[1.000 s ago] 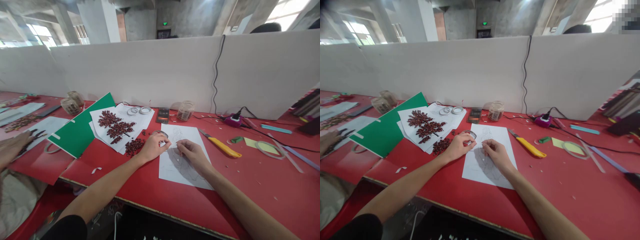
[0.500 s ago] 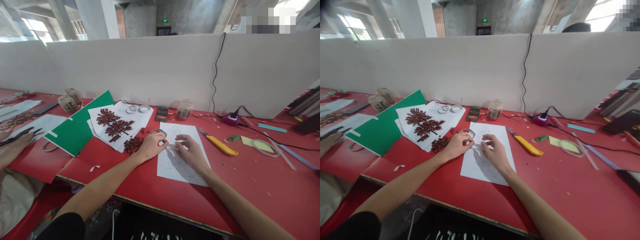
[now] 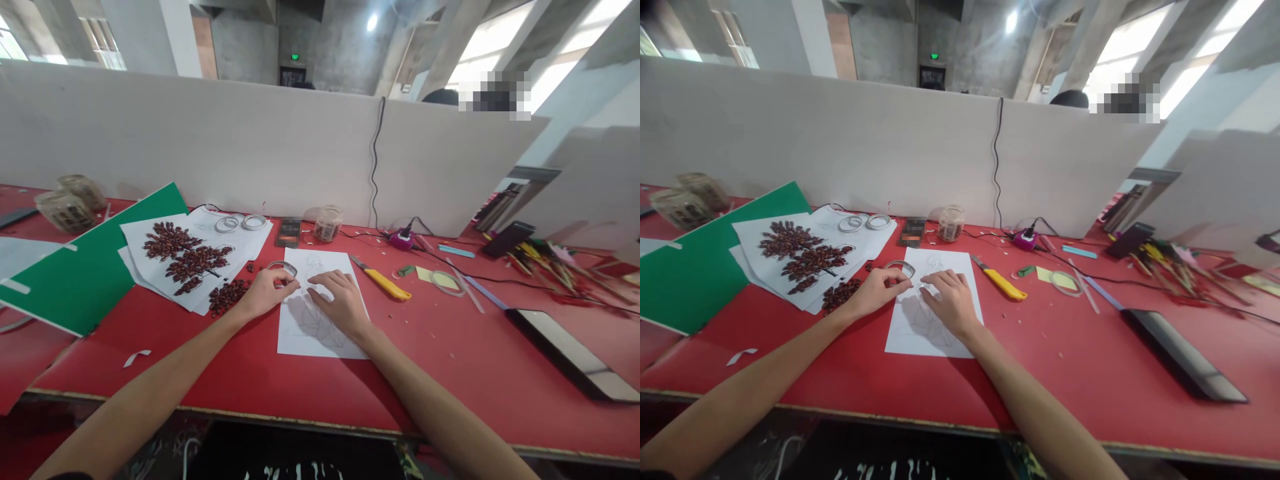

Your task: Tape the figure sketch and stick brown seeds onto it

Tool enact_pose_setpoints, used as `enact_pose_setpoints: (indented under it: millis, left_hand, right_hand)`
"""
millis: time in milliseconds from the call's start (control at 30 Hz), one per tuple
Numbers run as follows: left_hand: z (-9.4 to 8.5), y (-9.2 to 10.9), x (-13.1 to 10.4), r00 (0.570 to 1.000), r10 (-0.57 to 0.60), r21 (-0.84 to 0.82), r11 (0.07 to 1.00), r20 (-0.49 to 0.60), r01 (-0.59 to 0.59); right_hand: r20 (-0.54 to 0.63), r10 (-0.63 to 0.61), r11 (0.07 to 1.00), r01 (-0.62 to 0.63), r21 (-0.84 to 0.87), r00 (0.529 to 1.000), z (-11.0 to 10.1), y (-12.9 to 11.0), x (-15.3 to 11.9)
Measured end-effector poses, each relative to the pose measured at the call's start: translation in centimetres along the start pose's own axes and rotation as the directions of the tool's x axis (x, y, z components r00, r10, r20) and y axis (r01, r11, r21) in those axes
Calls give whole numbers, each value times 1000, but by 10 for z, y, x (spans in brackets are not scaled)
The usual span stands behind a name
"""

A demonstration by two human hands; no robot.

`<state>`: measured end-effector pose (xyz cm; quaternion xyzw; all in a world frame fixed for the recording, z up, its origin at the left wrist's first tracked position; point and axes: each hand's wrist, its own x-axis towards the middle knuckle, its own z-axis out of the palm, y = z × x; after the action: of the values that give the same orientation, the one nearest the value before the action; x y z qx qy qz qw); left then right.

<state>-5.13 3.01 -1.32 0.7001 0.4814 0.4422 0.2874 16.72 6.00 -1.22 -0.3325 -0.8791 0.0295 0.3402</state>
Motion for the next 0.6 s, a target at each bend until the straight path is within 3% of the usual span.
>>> enact_pose_setpoints:
  millis: [600]
  left_hand:
    - [3, -6, -1, 1000, -16, 100, 995, 14, 14]
  right_hand:
    - [15, 28, 998, -28, 50, 1000, -1, 1, 0]
